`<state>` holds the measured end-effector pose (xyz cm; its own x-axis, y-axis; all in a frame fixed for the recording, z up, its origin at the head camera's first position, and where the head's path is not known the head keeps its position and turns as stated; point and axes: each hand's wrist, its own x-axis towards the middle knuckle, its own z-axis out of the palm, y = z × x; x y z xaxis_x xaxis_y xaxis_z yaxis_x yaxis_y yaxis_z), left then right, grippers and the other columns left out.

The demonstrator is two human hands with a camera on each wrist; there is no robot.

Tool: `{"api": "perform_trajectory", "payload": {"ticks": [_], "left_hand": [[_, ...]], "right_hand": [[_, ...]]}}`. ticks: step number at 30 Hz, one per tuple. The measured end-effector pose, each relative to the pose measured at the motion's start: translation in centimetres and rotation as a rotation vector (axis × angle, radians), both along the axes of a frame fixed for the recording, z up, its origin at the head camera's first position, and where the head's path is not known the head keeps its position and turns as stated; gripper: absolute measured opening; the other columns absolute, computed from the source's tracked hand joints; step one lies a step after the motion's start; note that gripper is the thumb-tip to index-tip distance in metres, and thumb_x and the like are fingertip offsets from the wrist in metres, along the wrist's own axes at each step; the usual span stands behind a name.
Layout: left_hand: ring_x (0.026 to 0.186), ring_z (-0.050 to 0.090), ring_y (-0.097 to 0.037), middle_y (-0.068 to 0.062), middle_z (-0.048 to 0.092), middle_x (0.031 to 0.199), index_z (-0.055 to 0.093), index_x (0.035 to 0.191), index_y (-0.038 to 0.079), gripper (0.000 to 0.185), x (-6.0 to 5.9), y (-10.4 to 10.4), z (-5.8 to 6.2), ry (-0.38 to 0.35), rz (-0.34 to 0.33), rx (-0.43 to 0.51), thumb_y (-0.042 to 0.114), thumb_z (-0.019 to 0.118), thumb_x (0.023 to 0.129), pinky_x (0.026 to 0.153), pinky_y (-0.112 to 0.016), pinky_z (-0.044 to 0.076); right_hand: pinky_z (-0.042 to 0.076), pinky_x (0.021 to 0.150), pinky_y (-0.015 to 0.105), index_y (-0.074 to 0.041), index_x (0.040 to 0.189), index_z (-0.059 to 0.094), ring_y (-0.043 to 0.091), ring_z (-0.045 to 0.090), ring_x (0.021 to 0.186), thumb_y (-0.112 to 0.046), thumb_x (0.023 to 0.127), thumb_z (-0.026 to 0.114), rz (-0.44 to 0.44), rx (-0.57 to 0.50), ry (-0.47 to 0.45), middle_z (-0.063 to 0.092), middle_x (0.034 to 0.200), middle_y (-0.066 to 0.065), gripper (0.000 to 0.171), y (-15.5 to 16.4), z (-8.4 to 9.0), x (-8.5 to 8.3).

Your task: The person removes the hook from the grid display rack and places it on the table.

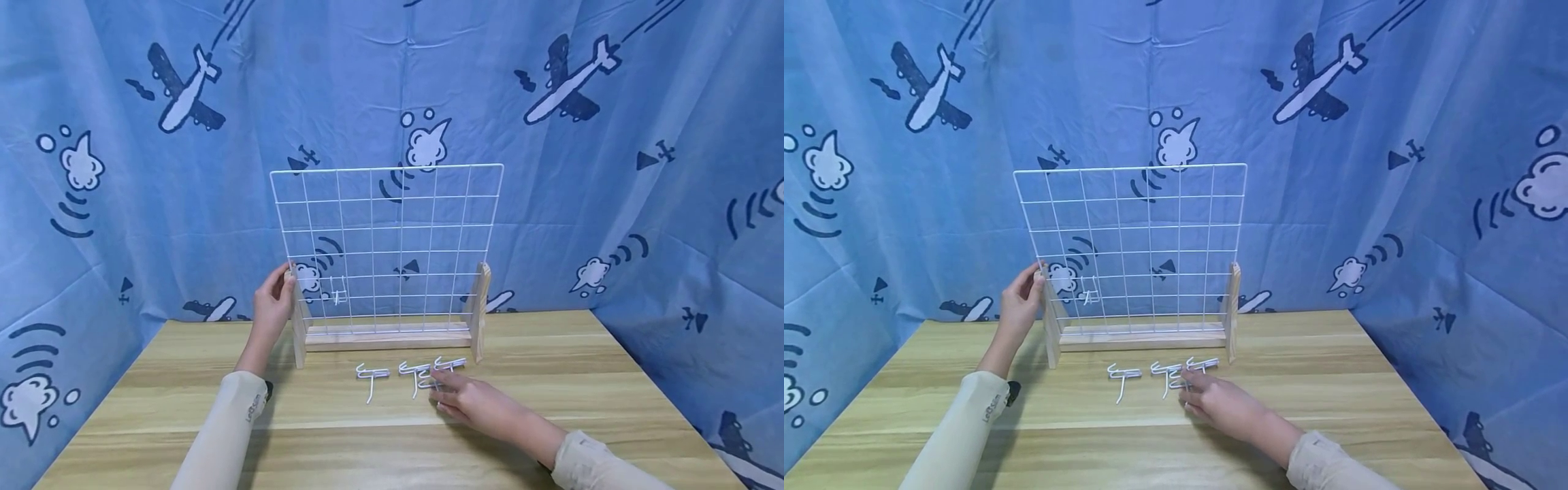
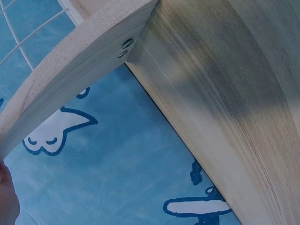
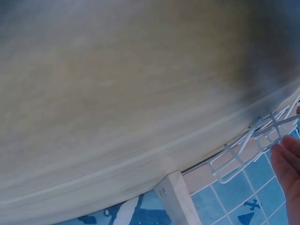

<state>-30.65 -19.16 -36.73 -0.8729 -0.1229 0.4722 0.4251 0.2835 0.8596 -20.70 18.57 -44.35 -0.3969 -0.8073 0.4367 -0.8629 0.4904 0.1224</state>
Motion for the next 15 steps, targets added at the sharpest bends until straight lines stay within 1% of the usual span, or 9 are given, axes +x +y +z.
{"api": "perform_trajectory", "payload": {"ticks": [2, 5, 7, 11, 13, 15], "left_hand": [[0.123, 0.051, -0.029, -0.021, 0.052, 0.136, 0.048, 0.138, -0.001, 0.040, -0.7, -0.3, -0.8, 0.016, 0.001, 0.007, 0.010, 0.051, 0.100, 0.099, -0.018, 0.044], [0.121, 0.052, -0.028, -0.019, 0.054, 0.135, 0.049, 0.138, 0.001, 0.039, -1.0, -0.4, -1.1, 0.026, 0.005, 0.003, 0.012, 0.051, 0.100, 0.096, -0.012, 0.044], [0.122, 0.052, -0.027, -0.019, 0.054, 0.135, 0.049, 0.138, 0.001, 0.039, -1.0, -0.4, -1.1, 0.026, 0.003, 0.001, 0.011, 0.051, 0.100, 0.096, -0.013, 0.044], [0.123, 0.051, -0.027, -0.019, 0.053, 0.136, 0.048, 0.139, 0.001, 0.040, -0.8, -0.3, -0.9, 0.022, -0.006, 0.006, 0.012, 0.050, 0.100, 0.101, -0.021, 0.044], [0.124, 0.050, -0.029, -0.021, 0.051, 0.137, 0.047, 0.139, -0.001, 0.040, 0.0, 0.0, -0.1, 0.004, -0.011, 0.005, 0.010, 0.049, 0.101, 0.104, -0.028, 0.043], [0.125, 0.049, -0.031, -0.023, 0.050, 0.137, 0.045, 0.139, -0.004, 0.040, 0.7, 0.2, 0.6, -0.009, -0.015, -0.003, 0.008, 0.048, 0.101, 0.105, -0.030, 0.042]], "right_hand": [[0.056, 0.084, 0.036, -0.002, 0.105, 0.073, 0.037, 0.063, 0.105, -0.011, 0.080, 0.076, -0.012, 0.009, 0.001, 0.060, 0.122, 0.025, 0.027, -0.1, 0.0, 0.0], [0.057, 0.084, 0.037, -0.002, 0.104, 0.074, 0.038, 0.063, 0.106, -0.011, 0.080, 0.076, -0.032, 0.021, -0.009, 0.060, 0.122, 0.025, 0.025, -0.2, 0.0, 0.0], [0.057, 0.084, 0.039, -0.003, 0.103, 0.074, 0.039, 0.062, 0.105, -0.011, 0.080, 0.077, -0.042, 0.030, -0.014, 0.060, 0.122, 0.025, 0.025, -0.3, 0.0, 0.0], [0.056, 0.085, 0.040, -0.005, 0.100, 0.075, 0.040, 0.062, 0.105, -0.012, 0.079, 0.078, -0.054, 0.048, 0.005, 0.061, 0.120, 0.025, 0.023, -0.4, -0.1, 0.0], [0.056, 0.085, 0.041, -0.007, 0.099, 0.076, 0.039, 0.062, 0.105, -0.013, 0.078, 0.078, -0.056, 0.054, 0.023, 0.061, 0.120, 0.024, 0.022, -0.5, -0.1, 0.0], [0.056, 0.086, 0.042, -0.008, 0.098, 0.076, 0.039, 0.062, 0.105, -0.013, 0.077, 0.079, -0.051, 0.049, 0.045, 0.062, 0.119, 0.024, 0.022, -0.6, -0.1, -0.1]]}}
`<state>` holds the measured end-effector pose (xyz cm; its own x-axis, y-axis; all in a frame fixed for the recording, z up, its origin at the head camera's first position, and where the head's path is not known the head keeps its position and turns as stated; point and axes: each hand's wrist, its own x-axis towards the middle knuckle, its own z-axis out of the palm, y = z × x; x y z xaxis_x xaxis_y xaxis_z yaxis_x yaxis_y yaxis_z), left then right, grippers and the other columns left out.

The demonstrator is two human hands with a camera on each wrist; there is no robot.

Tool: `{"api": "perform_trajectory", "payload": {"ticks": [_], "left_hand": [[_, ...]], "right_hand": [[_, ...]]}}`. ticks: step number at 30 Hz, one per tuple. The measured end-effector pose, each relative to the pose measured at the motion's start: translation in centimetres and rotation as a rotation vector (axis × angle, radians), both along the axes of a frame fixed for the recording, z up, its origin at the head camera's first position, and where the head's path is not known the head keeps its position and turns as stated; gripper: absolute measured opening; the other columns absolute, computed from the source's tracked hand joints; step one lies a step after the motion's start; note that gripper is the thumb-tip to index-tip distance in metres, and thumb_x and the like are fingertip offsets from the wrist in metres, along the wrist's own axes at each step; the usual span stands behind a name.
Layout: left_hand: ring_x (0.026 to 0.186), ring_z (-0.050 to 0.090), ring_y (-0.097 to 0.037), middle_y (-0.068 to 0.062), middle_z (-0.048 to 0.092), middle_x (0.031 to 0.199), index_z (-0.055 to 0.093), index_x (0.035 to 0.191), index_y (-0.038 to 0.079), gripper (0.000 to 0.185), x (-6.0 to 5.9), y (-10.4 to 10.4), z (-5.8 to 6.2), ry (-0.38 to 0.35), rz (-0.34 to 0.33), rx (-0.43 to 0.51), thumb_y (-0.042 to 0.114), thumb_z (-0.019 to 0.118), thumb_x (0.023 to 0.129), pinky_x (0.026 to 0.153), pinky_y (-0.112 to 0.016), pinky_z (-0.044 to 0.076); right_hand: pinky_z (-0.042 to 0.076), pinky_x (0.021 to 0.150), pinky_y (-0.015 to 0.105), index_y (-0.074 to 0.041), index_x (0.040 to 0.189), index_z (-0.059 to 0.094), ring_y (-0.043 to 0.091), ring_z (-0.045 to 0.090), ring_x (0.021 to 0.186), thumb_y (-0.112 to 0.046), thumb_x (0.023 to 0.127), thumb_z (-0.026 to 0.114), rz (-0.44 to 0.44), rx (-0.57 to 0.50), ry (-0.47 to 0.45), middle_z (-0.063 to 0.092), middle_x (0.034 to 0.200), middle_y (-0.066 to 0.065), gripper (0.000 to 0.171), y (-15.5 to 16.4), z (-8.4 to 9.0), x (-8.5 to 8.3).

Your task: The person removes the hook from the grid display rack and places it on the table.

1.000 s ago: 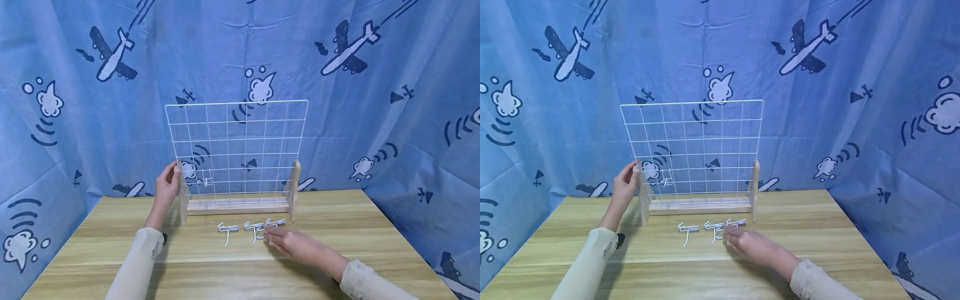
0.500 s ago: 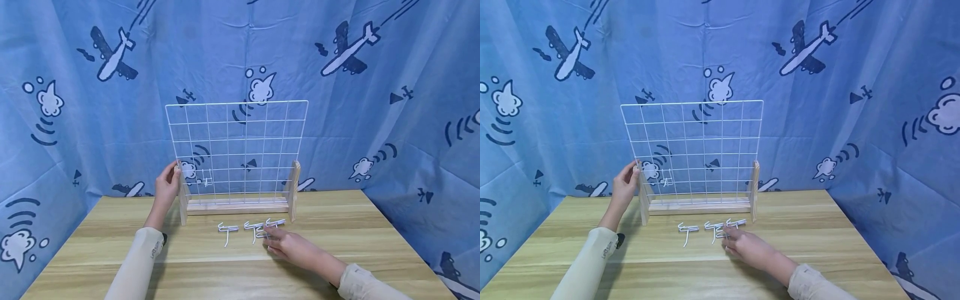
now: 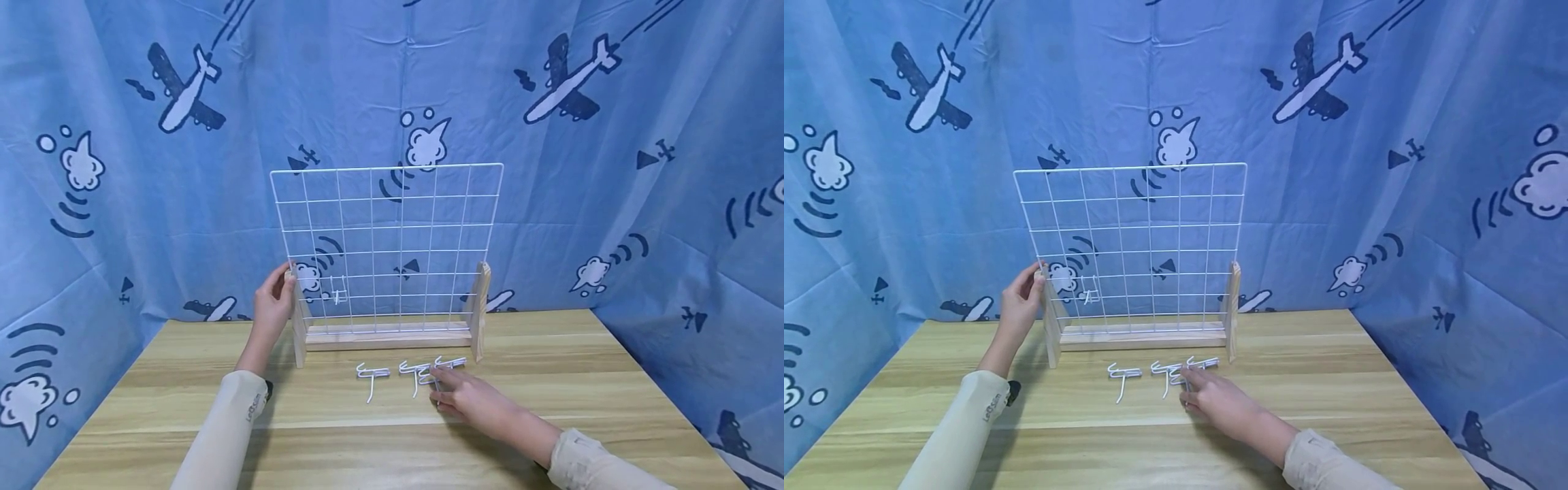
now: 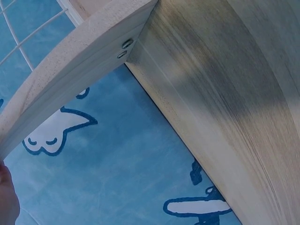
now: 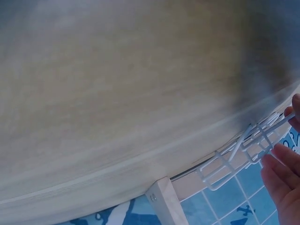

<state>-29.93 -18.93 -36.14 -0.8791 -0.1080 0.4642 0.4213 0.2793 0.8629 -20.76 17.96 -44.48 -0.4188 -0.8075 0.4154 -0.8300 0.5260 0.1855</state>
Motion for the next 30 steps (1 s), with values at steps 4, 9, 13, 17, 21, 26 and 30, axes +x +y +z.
{"api": "perform_trajectory", "payload": {"ticks": [4, 9, 13, 17, 21, 26, 30], "left_hand": [[0.125, 0.048, -0.034, -0.025, 0.049, 0.137, 0.045, 0.139, -0.006, 0.040, 0.4, 0.2, 0.4, -0.002, 0.009, -0.011, 0.005, 0.048, 0.101, 0.104, -0.026, 0.042], [0.124, 0.050, -0.030, -0.020, 0.051, 0.138, 0.047, 0.140, 0.000, 0.040, -1.4, -0.5, -1.4, 0.021, 0.014, 0.001, 0.011, 0.049, 0.101, 0.102, -0.022, 0.043], [0.123, 0.051, -0.027, -0.018, 0.052, 0.137, 0.048, 0.139, 0.001, 0.040, -1.6, -0.5, -1.6, 0.024, 0.017, 0.000, 0.013, 0.049, 0.101, 0.100, -0.019, 0.044], [0.123, 0.051, -0.026, -0.017, 0.053, 0.136, 0.048, 0.139, 0.003, 0.040, -1.5, -0.5, -1.6, 0.006, 0.020, -0.003, 0.014, 0.050, 0.101, 0.101, -0.023, 0.044], [0.125, 0.050, -0.025, -0.016, 0.052, 0.138, 0.047, 0.140, 0.004, 0.041, -1.3, -0.5, -1.5, -0.018, 0.022, -0.011, 0.015, 0.049, 0.101, 0.104, -0.029, 0.042], [0.124, 0.050, -0.027, -0.017, 0.052, 0.137, 0.047, 0.140, 0.003, 0.040, -1.3, -0.4, -1.4, -0.006, 0.026, -0.007, 0.015, 0.049, 0.101, 0.104, -0.031, 0.043], [0.124, 0.051, -0.028, -0.018, 0.052, 0.137, 0.048, 0.139, 0.002, 0.040, -1.5, -0.4, -1.4, 0.009, 0.027, -0.008, 0.013, 0.049, 0.101, 0.103, -0.028, 0.044]], "right_hand": [[0.055, 0.088, 0.044, -0.008, 0.096, 0.076, 0.038, 0.062, 0.104, -0.015, 0.074, 0.081, 0.015, -0.005, 0.030, 0.062, 0.118, 0.024, 0.023, -0.1, -0.1, -0.1], [0.055, 0.088, 0.044, -0.009, 0.096, 0.076, 0.038, 0.062, 0.104, -0.017, 0.074, 0.081, 0.013, 0.010, 0.049, 0.062, 0.119, 0.024, 0.024, 0.0, 0.0, -0.1], [0.055, 0.087, 0.043, -0.008, 0.098, 0.076, 0.036, 0.063, 0.103, -0.016, 0.074, 0.081, 0.009, -0.006, 0.045, 0.063, 0.118, 0.023, 0.027, -0.1, 0.3, 0.2], [0.056, 0.086, 0.042, -0.004, 0.103, 0.074, 0.033, 0.064, 0.101, -0.013, 0.074, 0.081, -0.010, -0.025, 0.034, 0.065, 0.116, 0.021, 0.031, -0.4, 0.6, 0.6], [0.057, 0.083, 0.040, -0.003, 0.100, 0.073, 0.029, 0.066, 0.095, -0.011, 0.075, 0.080, -0.022, -0.060, 0.017, 0.068, 0.108, 0.017, 0.026, -0.8, 0.8, 0.4], [0.057, 0.080, 0.036, -0.002, 0.095, 0.071, 0.024, 0.067, 0.088, -0.003, 0.076, 0.078, 0.002, -0.129, -0.003, 0.069, 0.096, 0.009, 0.020, -2.1, 1.6, -0.2], [0.057, 0.077, 0.031, -0.002, 0.094, 0.072, 0.021, 0.066, 0.086, -0.001, 0.075, 0.077, -0.005, -0.172, -0.004, 0.068, 0.093, 0.007, 0.020, -3.1, 2.2, -0.6]]}}
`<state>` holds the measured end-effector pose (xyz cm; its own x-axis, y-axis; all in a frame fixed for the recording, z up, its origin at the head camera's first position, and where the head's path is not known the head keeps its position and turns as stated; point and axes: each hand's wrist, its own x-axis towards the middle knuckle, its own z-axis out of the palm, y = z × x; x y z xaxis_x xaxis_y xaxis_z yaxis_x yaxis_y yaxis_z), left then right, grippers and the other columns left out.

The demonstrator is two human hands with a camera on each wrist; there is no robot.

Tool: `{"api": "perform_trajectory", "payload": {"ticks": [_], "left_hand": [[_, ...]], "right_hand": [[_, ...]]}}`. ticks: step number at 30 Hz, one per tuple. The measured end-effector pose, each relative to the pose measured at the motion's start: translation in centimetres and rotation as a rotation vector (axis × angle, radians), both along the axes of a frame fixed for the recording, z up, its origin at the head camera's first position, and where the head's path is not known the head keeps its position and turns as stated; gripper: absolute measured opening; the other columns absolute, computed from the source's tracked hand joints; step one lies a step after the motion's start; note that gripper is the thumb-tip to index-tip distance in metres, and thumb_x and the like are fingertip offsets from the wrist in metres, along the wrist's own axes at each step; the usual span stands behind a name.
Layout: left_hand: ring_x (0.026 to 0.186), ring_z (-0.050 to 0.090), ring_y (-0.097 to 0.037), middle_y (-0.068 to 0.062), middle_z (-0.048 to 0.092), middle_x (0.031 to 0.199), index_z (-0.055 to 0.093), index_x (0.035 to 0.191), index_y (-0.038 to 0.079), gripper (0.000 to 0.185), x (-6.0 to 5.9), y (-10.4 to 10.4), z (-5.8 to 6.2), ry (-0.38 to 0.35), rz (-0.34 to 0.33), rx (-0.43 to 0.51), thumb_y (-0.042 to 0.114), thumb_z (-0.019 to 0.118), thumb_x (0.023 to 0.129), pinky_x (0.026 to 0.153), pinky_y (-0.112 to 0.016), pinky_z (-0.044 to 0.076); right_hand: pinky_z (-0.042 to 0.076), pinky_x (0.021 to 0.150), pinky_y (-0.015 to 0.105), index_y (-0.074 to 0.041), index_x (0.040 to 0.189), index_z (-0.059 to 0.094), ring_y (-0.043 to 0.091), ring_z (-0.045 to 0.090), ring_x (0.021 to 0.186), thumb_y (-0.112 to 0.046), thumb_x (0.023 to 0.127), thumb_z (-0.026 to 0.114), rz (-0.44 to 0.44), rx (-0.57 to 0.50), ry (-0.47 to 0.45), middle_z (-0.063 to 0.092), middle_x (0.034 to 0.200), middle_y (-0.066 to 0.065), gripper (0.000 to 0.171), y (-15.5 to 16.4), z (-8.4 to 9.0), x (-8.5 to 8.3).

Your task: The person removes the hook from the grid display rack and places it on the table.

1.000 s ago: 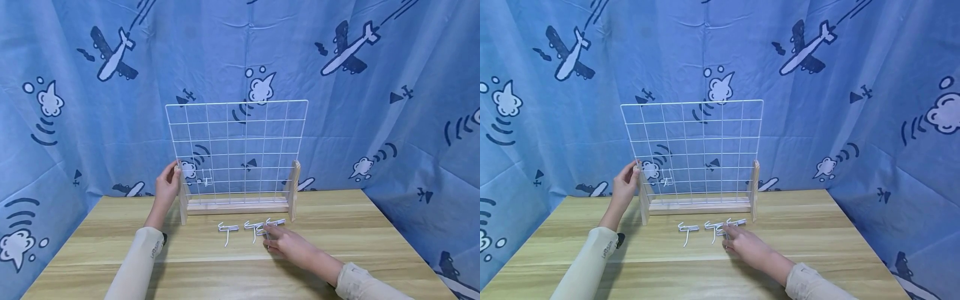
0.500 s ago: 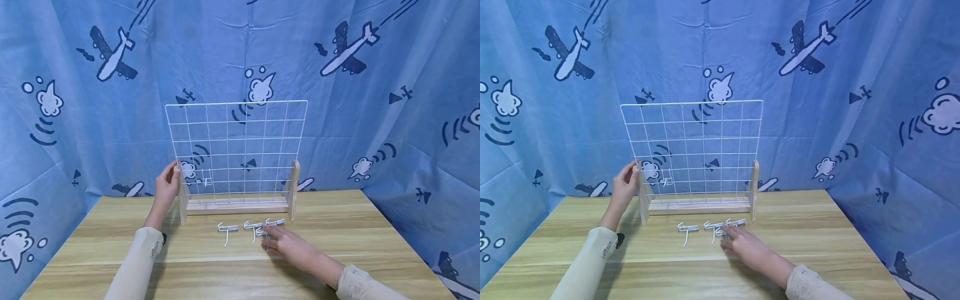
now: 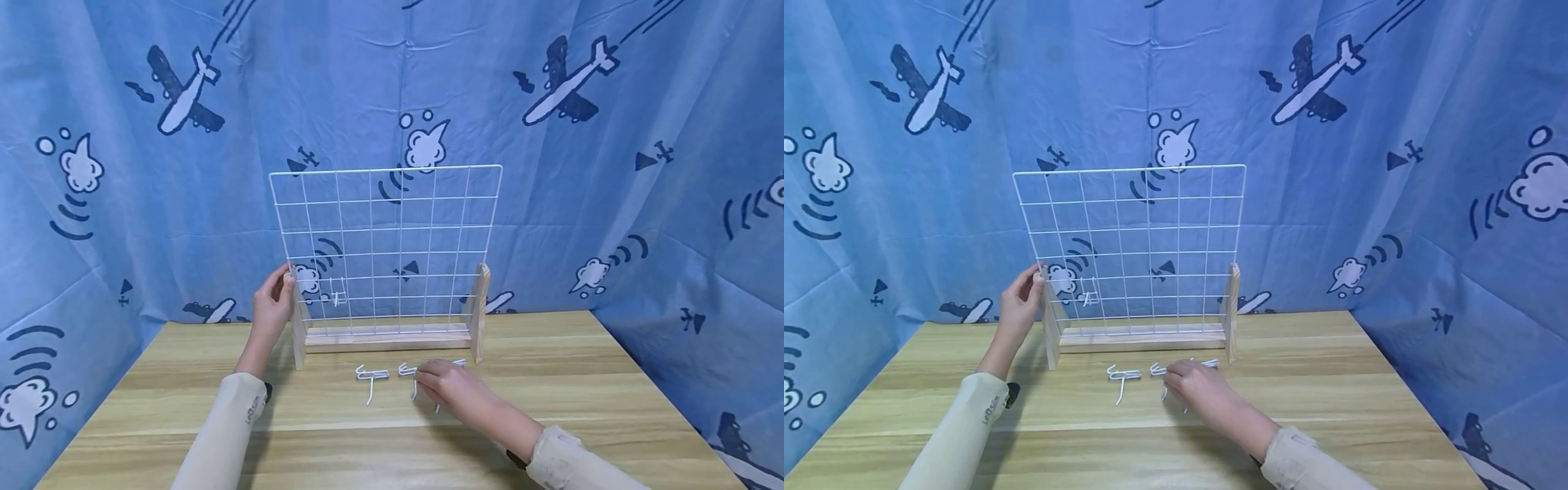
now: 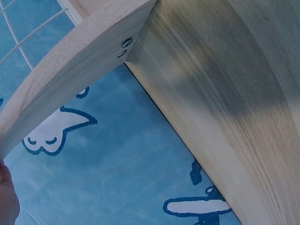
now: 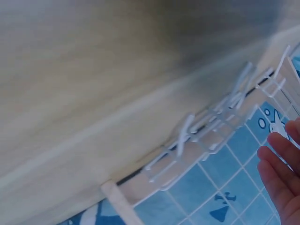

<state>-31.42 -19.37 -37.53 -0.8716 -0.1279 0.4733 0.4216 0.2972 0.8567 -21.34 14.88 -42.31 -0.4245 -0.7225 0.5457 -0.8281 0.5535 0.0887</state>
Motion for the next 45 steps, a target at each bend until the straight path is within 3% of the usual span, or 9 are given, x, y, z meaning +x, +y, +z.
{"api": "perform_trajectory", "payload": {"ticks": [22, 30, 32, 37, 39, 45], "left_hand": [[0.124, 0.051, -0.027, -0.017, 0.052, 0.137, 0.048, 0.139, 0.003, 0.040, 0.0, 0.0, 0.1, -0.005, 0.000, 0.008, 0.011, 0.049, 0.101, 0.103, -0.028, 0.043], [0.125, 0.050, -0.026, -0.017, 0.051, 0.139, 0.048, 0.140, 0.003, 0.040, 0.1, 0.0, 0.1, -0.016, -0.005, 0.025, 0.011, 0.050, 0.101, 0.103, -0.025, 0.042], [0.126, 0.049, -0.028, -0.019, 0.050, 0.139, 0.047, 0.140, 0.001, 0.040, 0.8, 0.3, 0.8, -0.026, -0.012, 0.030, 0.009, 0.049, 0.101, 0.104, -0.027, 0.042], [0.125, 0.049, -0.027, -0.019, 0.051, 0.139, 0.047, 0.140, 0.001, 0.040, 0.7, 0.3, 0.8, -0.032, -0.002, 0.021, 0.010, 0.049, 0.101, 0.104, -0.028, 0.042], [0.125, 0.050, -0.026, -0.017, 0.051, 0.138, 0.048, 0.140, 0.003, 0.040, 0.0, 0.0, 0.1, -0.016, 0.006, 0.014, 0.013, 0.050, 0.101, 0.103, -0.025, 0.043], [0.125, 0.050, -0.028, -0.017, 0.052, 0.138, 0.048, 0.139, 0.002, 0.040, 0.0, 0.1, 0.0, -0.010, 0.011, 0.006, 0.013, 0.050, 0.101, 0.103, -0.027, 0.043]], "right_hand": [[0.058, 0.080, 0.029, -0.003, 0.098, 0.073, 0.022, 0.068, 0.091, -0.001, 0.080, 0.075, 0.004, -0.296, 0.024, 0.071, 0.096, 0.009, 0.018, -5.1, 2.2, -2.2], [0.057, 0.084, 0.031, -0.003, 0.105, 0.072, 0.023, 0.067, 0.097, -0.005, 0.088, 0.068, -0.051, -0.382, -0.060, 0.071, 0.102, 0.010, 0.017, -6.6, 2.7, -2.8], [0.056, 0.085, 0.031, -0.002, 0.106, 0.072, 0.024, 0.067, 0.098, -0.006, 0.089, 0.068, -0.053, -0.404, -0.069, 0.071, 0.103, 0.011, 0.018, -7.0, 2.9, -3.0], [0.055, 0.090, 0.036, 0.001, 0.108, 0.070, 0.029, 0.066, 0.102, -0.004, 0.087, 0.070, -0.018, -0.467, -0.069, 0.069, 0.107, 0.016, 0.022, -8.2, 3.1, -3.6], [0.053, 0.092, 0.037, 0.002, 0.111, 0.069, 0.030, 0.064, 0.105, -0.004, 0.087, 0.070, -0.014, -0.483, -0.084, 0.068, 0.111, 0.018, 0.025, -8.6, 3.1, -3.8], [0.048, 0.099, 0.039, 0.001, 0.124, 0.061, 0.032, 0.058, 0.116, -0.008, 0.090, 0.067, -0.070, -0.484, -0.230, 0.061, 0.124, 0.019, 0.036, -10.3, 3.3, -3.9]]}}
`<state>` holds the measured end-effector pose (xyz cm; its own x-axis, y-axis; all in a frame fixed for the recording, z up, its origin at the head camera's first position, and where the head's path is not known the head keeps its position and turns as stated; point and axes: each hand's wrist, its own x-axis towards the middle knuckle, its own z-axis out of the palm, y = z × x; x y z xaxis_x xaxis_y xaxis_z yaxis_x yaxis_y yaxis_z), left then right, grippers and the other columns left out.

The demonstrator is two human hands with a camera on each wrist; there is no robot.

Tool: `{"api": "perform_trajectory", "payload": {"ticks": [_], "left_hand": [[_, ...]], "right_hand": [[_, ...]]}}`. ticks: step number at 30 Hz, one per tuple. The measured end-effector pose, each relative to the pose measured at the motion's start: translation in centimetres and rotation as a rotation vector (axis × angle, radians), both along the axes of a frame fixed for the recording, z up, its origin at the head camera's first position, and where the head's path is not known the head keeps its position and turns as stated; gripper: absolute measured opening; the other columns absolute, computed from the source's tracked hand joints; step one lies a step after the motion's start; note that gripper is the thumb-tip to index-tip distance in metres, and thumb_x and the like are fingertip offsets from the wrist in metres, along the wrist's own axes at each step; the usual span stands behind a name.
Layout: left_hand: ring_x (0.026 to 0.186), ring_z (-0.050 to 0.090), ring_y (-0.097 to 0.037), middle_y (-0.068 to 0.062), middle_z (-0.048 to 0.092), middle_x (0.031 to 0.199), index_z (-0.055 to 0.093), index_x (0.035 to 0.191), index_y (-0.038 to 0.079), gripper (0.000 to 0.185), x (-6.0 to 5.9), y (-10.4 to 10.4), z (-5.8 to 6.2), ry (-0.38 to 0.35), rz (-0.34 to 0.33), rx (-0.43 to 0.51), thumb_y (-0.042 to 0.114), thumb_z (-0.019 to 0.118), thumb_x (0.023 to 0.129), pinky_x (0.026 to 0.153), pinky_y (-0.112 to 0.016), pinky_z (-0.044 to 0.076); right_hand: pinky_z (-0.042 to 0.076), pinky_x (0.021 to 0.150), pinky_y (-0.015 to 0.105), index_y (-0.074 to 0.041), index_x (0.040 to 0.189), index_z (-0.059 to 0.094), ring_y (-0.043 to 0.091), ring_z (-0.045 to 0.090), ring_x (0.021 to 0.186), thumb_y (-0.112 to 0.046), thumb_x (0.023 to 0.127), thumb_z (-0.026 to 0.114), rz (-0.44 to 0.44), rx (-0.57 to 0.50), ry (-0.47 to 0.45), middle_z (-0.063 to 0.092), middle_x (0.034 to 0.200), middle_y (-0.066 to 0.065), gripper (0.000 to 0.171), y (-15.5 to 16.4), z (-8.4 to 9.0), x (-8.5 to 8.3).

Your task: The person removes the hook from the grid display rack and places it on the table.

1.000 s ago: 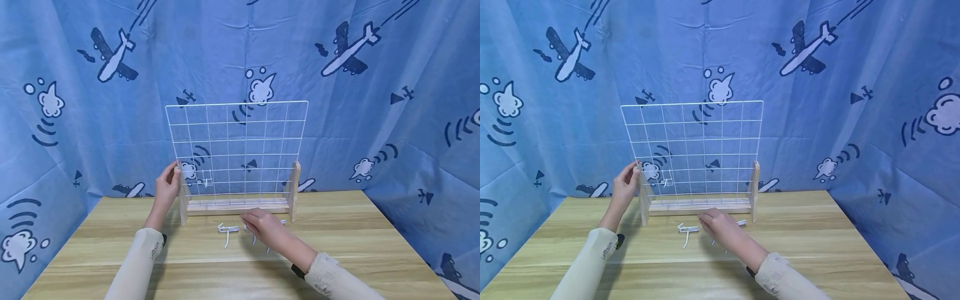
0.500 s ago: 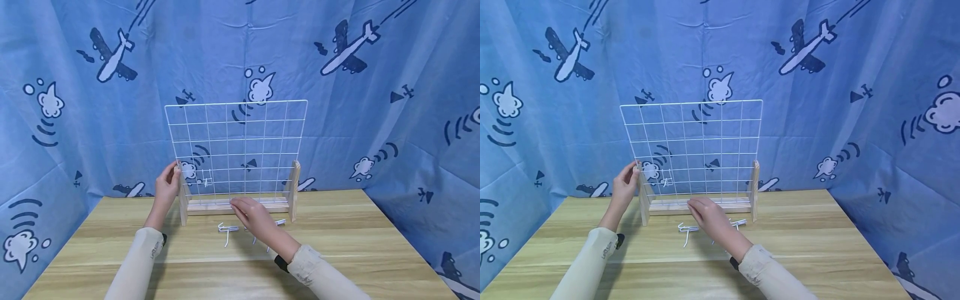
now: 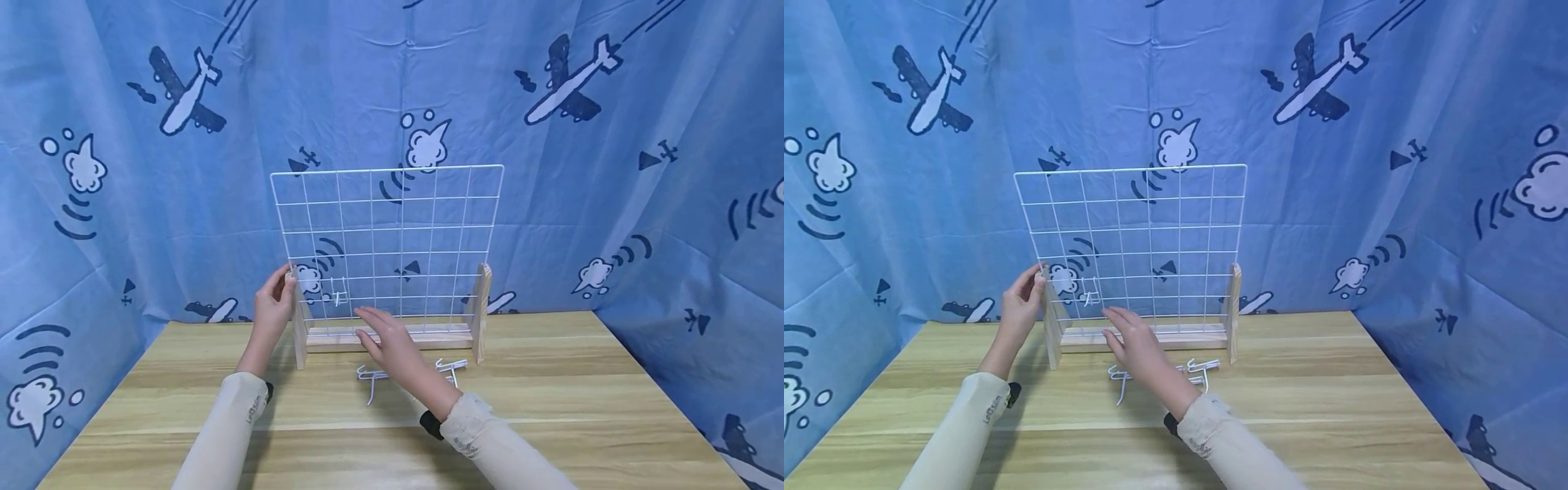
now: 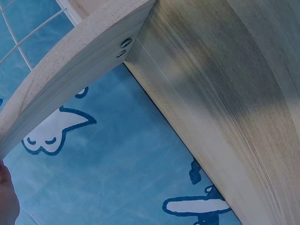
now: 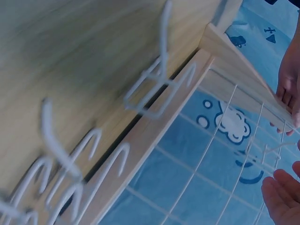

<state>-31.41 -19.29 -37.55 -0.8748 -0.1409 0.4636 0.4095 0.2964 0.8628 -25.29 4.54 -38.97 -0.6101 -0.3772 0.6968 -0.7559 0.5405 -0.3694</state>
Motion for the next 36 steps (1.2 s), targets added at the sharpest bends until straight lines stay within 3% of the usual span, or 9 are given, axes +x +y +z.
{"api": "perform_trajectory", "payload": {"ticks": [8, 17, 28, 36], "left_hand": [[0.125, 0.050, -0.027, -0.017, 0.052, 0.138, 0.048, 0.139, 0.002, 0.040, 0.0, -0.1, -0.1, 0.006, 0.001, -0.010, 0.012, 0.049, 0.101, 0.104, -0.032, 0.043], [0.126, 0.049, -0.026, -0.016, 0.051, 0.139, 0.047, 0.140, 0.002, 0.040, 0.0, -0.2, -0.2, 0.007, -0.002, -0.005, 0.013, 0.049, 0.101, 0.104, -0.028, 0.042], [0.125, 0.050, -0.024, -0.015, 0.052, 0.138, 0.048, 0.140, 0.004, 0.040, 0.0, 0.0, 0.0, -0.001, 0.003, -0.007, 0.014, 0.050, 0.101, 0.102, -0.025, 0.043], [0.124, 0.050, -0.023, -0.015, 0.052, 0.138, 0.048, 0.140, 0.004, 0.040, -0.1, -0.2, -0.1, 0.000, -0.007, -0.002, 0.014, 0.049, 0.101, 0.098, -0.016, 0.044]], "right_hand": [[0.045, 0.103, 0.044, 0.004, 0.129, 0.056, 0.036, 0.052, 0.122, -0.007, 0.089, 0.068, -0.028, -0.044, -0.058, 0.055, 0.132, 0.022, 0.043, -2.4, 0.1, -0.9], [0.041, 0.106, 0.043, 0.005, 0.130, 0.054, 0.036, 0.049, 0.125, -0.010, 0.091, 0.066, -0.046, -0.141, -0.112, 0.052, 0.135, 0.024, 0.044, -4.2, -0.2, -2.1], [0.043, 0.105, 0.042, 0.007, 0.126, 0.057, 0.036, 0.052, 0.122, -0.009, 0.091, 0.065, -0.086, -0.182, -0.067, 0.055, 0.132, 0.024, 0.040, -5.3, -0.3, -2.5], [0.045, 0.103, 0.042, 0.006, 0.123, 0.060, 0.036, 0.054, 0.120, -0.008, 0.092, 0.064, -0.115, -0.206, -0.053, 0.056, 0.129, 0.024, 0.035, -5.7, -0.6, -2.8]]}}
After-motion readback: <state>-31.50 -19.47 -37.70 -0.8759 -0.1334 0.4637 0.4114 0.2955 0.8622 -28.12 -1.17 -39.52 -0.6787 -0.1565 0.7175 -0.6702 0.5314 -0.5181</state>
